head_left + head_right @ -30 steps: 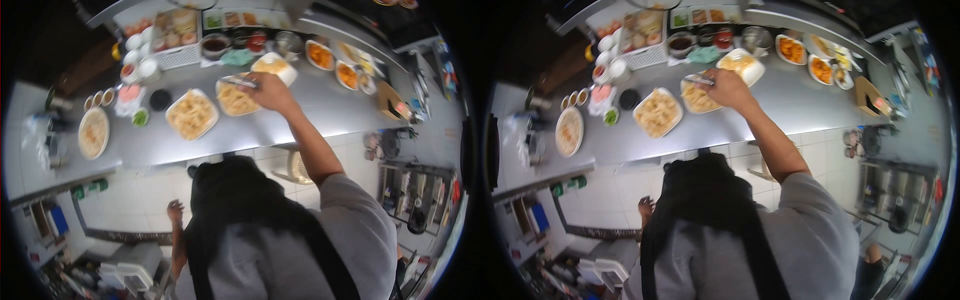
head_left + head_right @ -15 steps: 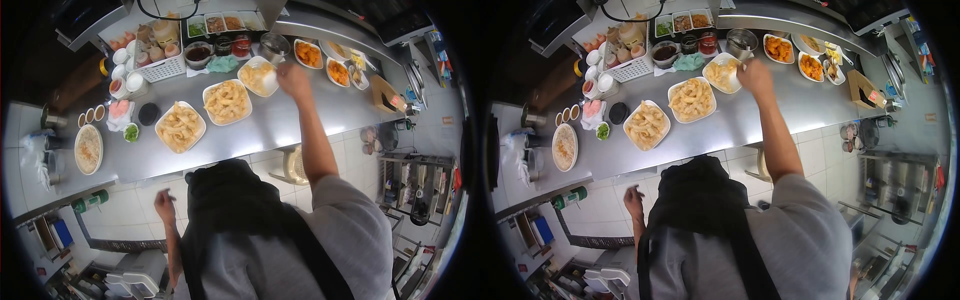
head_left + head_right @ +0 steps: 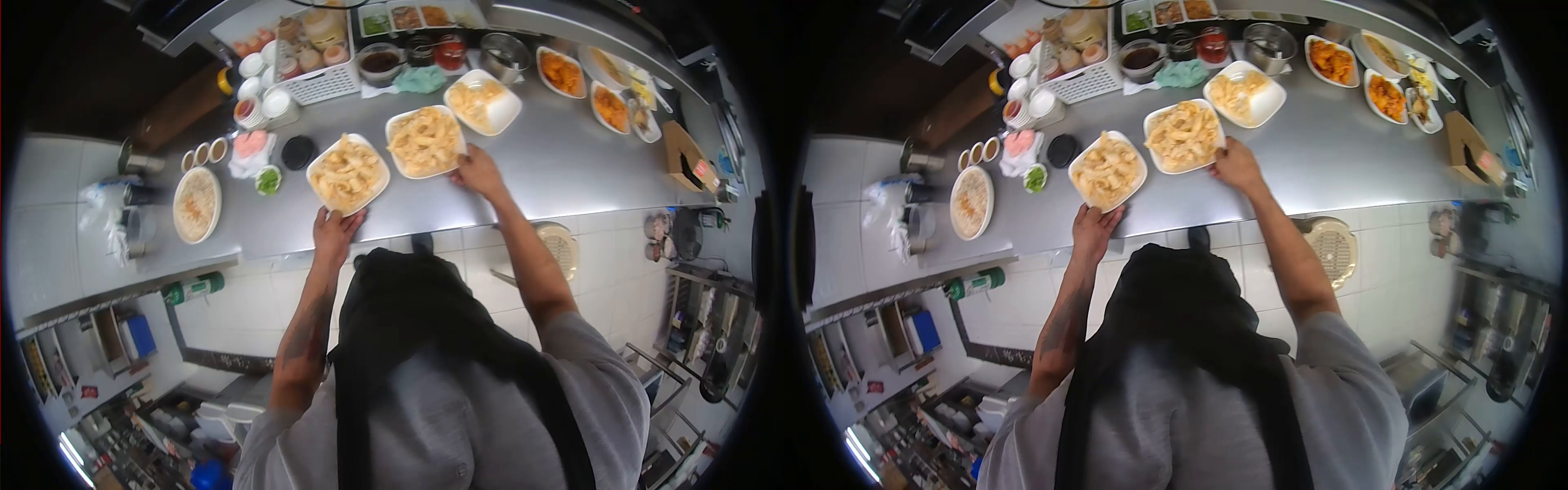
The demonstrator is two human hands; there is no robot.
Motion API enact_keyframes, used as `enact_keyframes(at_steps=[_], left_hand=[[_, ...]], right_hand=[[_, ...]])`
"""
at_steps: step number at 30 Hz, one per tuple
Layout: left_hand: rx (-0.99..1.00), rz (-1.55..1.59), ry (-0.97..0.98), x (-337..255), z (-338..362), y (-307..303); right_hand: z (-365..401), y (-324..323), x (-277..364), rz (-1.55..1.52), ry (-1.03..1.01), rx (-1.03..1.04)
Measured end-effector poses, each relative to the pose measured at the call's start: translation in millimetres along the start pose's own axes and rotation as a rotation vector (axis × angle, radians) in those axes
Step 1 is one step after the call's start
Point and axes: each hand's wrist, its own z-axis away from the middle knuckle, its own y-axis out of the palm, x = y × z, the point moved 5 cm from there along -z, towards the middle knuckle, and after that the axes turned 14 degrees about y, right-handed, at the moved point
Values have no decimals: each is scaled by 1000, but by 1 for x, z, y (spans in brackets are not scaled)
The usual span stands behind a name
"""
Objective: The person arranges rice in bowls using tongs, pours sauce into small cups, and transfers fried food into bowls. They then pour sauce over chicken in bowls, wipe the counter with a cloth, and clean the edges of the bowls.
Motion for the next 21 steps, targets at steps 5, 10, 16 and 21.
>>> enact_keyframes(at_steps=[5,10,16,21], left_hand=[[-31,-45,-24,-12,7,-29],[-96,-62,12,-36,38,-75],[-170,-53,59,-110,75,-132],[-205,-131,155,-215,50,-229]], right_hand=[[23,-2,-6,0,-11,-65],[25,8,-18,61,-136,-122],[60,50,21,103,-142,94],[85,130,108,119,-162,248]])
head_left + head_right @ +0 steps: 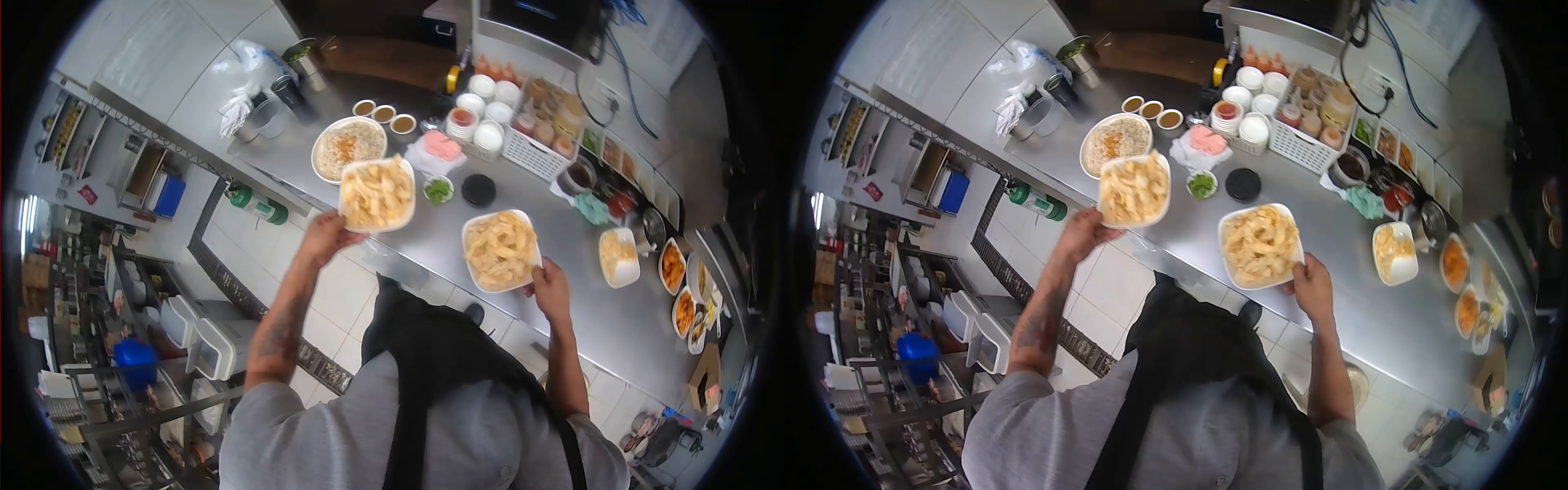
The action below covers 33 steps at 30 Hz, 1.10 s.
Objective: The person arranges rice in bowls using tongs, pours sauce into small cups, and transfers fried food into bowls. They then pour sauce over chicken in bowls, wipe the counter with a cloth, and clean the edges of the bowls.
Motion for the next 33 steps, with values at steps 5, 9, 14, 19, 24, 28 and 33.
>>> enact_keyframes(at_steps=[5,9,14,19,24,28,33], left_hand=[[-110,-70,149,-87,-89,-108],[-173,-46,209,-101,-169,-204],[-252,-56,140,-61,-249,-290],[-258,87,24,-35,-304,-294],[-193,252,62,-25,-338,-288],[-372,-161,77,-59,-303,-289],[142,-331,697,-110,-312,-149]], right_hand=[[-67,112,140,11,-134,150],[-177,209,248,-63,-222,80],[-342,329,365,309,-384,-166],[-463,443,382,365,-46,-22],[-490,514,378,-66,116,95],[-432,488,406,34,100,55],[-266,393,346,270,-217,-30]])
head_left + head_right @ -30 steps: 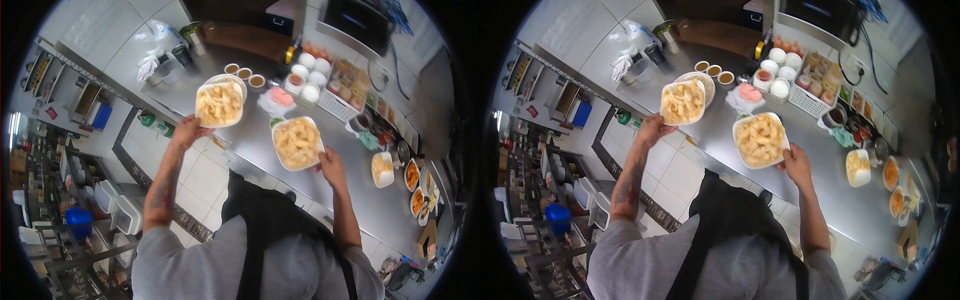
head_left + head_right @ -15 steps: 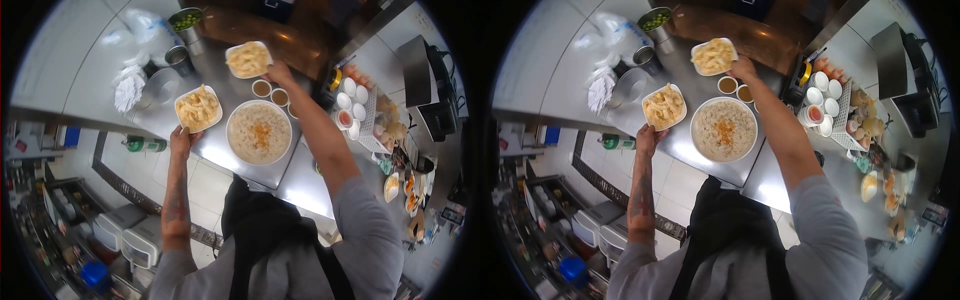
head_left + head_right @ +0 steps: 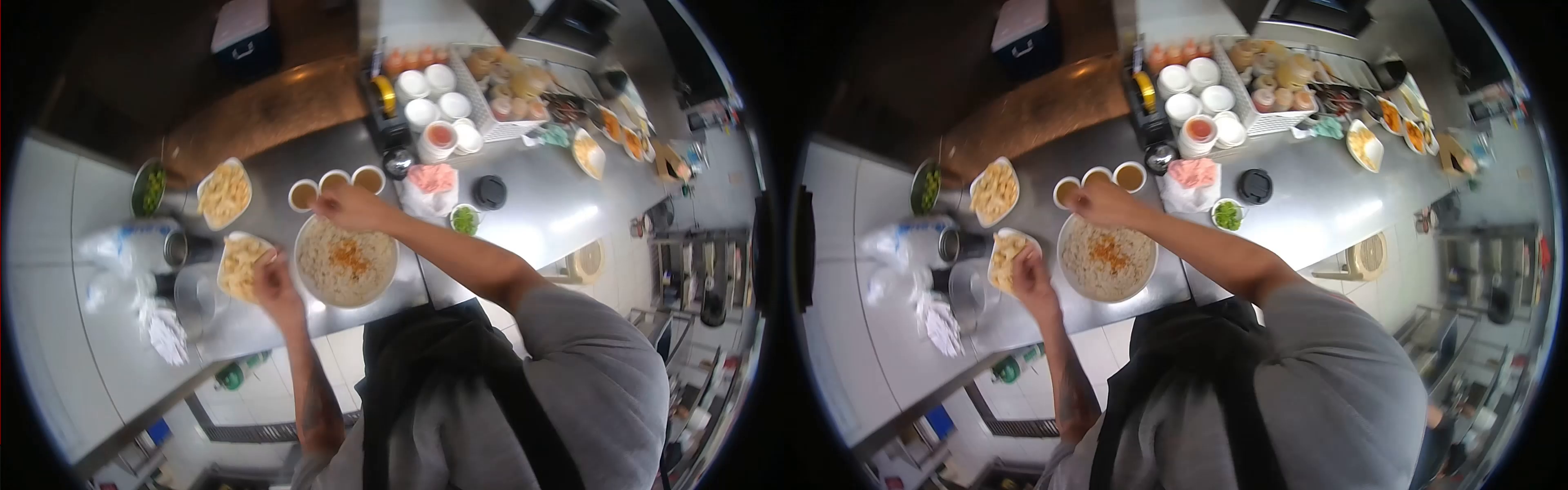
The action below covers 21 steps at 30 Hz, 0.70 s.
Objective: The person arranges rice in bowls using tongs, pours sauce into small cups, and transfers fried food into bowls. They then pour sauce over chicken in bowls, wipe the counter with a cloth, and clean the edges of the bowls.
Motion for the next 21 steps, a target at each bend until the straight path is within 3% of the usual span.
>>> enact_keyframes(at_steps=[1,3,4,5,6,8,10,11,12,13,14,15,17,19,21], left_hand=[[140,36,90,-25,-22,48],[379,208,164,-47,-62,149],[476,205,231,-55,-80,197],[592,-82,469,-73,-99,233],[744,-181,469,-67,-113,275],[873,-385,777,-37,-134,346],[1132,-646,888,7,-145,399],[1253,-745,871,30,-149,418],[1323,-716,981,26,-145,422],[1274,-742,879,34,-147,433],[1316,-837,1070,35,-145,437],[1372,-876,1031,17,-137,428],[1360,-631,900,-10,-129,409],[1310,-567,996,-19,-127,401],[1408,-616,984,-13,-127,408]], right_hand=[[41,-11,-31,-43,-85,-78],[122,-36,-94,103,-61,-83],[162,-51,-118,96,100,-21],[202,-66,-140,43,419,-25],[237,-71,-178,116,473,-126],[305,-89,-189,133,495,-332],[345,-87,-200,185,589,-445],[363,-82,-214,139,662,-484],[390,-83,-225,100,745,-540],[405,-79,-223,7,809,-576],[416,-69,-226,-49,812,-611],[423,-61,-229,-102,811,-629],[422,-48,-230,-215,851,-562],[406,-48,-224,-108,771,-527],[380,-53,-216,-79,645,-505]])
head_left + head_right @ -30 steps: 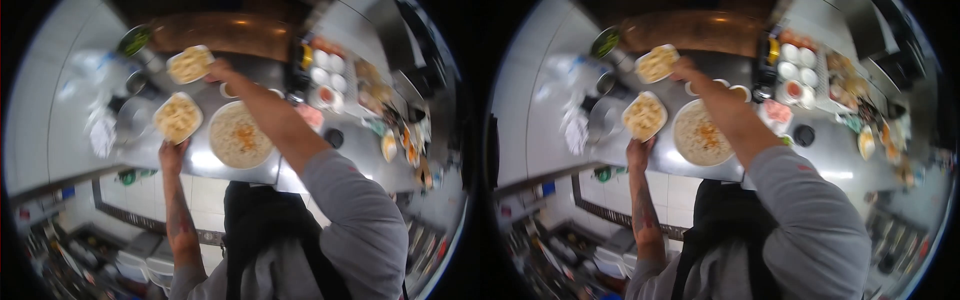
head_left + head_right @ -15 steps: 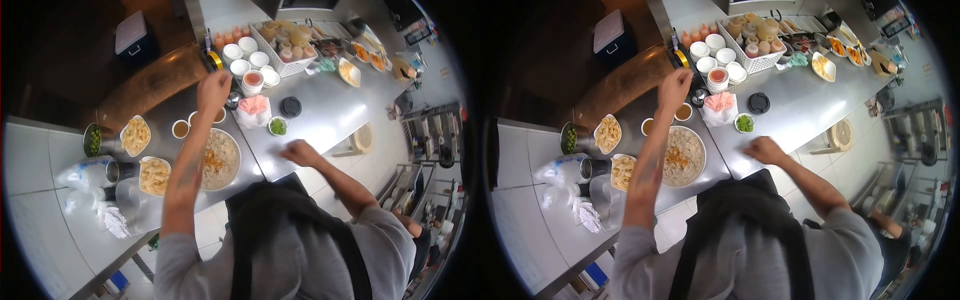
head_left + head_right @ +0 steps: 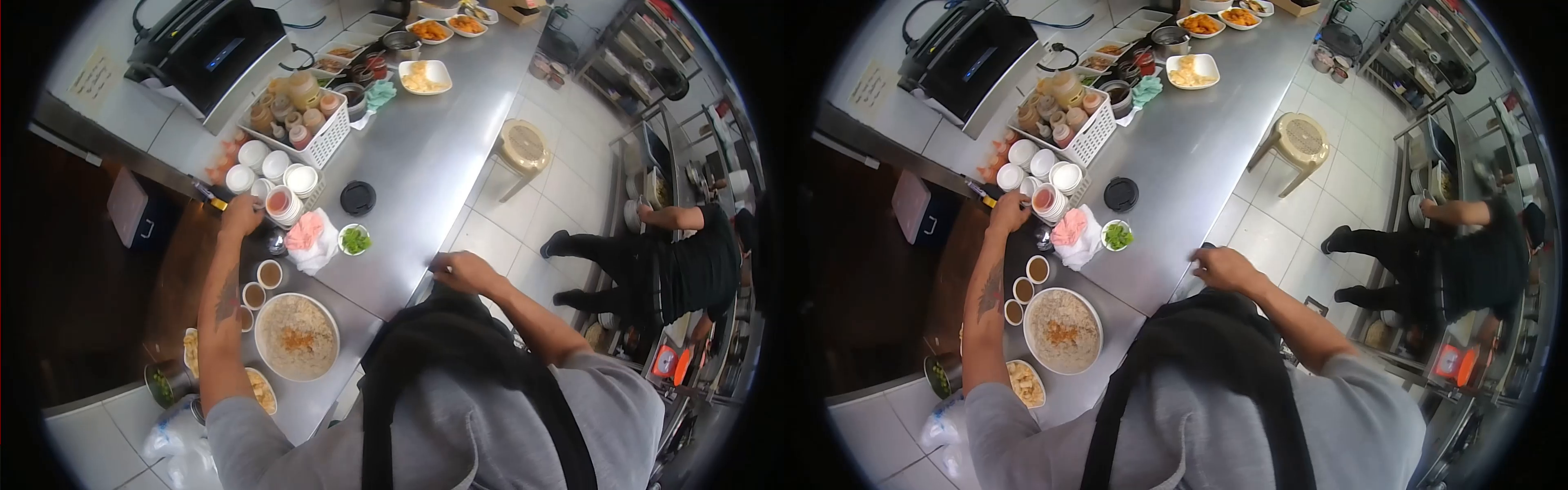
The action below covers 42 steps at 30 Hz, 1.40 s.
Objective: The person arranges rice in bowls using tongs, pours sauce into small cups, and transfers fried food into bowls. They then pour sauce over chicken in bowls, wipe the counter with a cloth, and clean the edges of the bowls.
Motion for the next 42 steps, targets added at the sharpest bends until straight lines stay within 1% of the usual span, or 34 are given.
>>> enact_keyframes(at_steps=[1,2,3,4,5,6,7,9,10,11,12,13,14,16,18,20,22,23,24,26,29,31,32,33,34,35,36,37,38,40,42], left_hand=[[36,8,-44,3,-1,6],[71,13,-92,6,-3,11],[-1,-45,-47,3,-4,11],[-2,-48,-49,2,-4,9],[-52,17,-132,5,-3,5],[-102,79,-215,9,0,1],[-98,75,-222,10,3,9],[-268,62,-37,3,7,15],[-196,127,-57,-6,3,13],[-135,80,-118,-9,2,11],[-110,35,-139,-17,0,3],[27,24,-209,-15,-8,2],[24,23,-197,-16,-12,0],[-45,-77,36,17,-25,32],[108,8,-67,6,-30,7],[131,10,-106,4,-31,-7],[113,-16,-84,12,-31,-9],[137,-35,-16,16,-33,-9],[138,-43,-13,27,-36,-5],[198,-23,84,35,-41,7],[196,-69,74,23,-40,-5],[143,-94,22,11,-37,-13],[112,-93,33,17,-41,-4],[158,-78,10,10,-43,-9],[121,-67,10,28,-48,7],[6,-29,73,45,-49,15],[-51,174,66,12,-43,-30],[-117,122,69,40,-45,-19],[-215,78,95,34,-41,-36],[-296,108,-13,-1,-32,-80],[-278,92,-11,-52,-28,-115]], right_hand=[[-8,3,13,-35,-69,18],[-17,1,24,-34,-70,14],[-24,-3,42,-12,-130,27],[-29,-5,57,7,-190,45],[-37,-9,67,5,-196,46],[-44,-12,80,37,-247,40],[-47,-13,87,70,-296,39],[-55,-11,95,79,-343,43],[-61,-5,108,86,-395,49],[-60,-6,121,147,-351,82],[-60,-3,132,142,-390,100],[-60,0,136,131,-385,130],[-58,4,138,121,-370,159],[-51,9,139,120,-383,163],[-46,12,132,92,-386,94],[-40,11,121,70,-370,99],[-33,13,107,47,-348,104],[-33,13,99,61,-312,93],[-34,13,92,75,-275,78],[-34,15,84,71,-256,66],[-33,17,76,51,-207,98],[-33,17,74,37,-223,76],[-33,15,74,58,-210,63],[-31,12,75,51,-198,76],[-33,8,76,43,-195,90],[-35,6,75,43,-177,81],[-37,4,73,33,-187,102],[-41,0,72,28,-199,124],[-47,-6,74,-10,-205,141],[-72,-16,86,-44,-212,161],[-112,-24,108,-499,-111,308]])
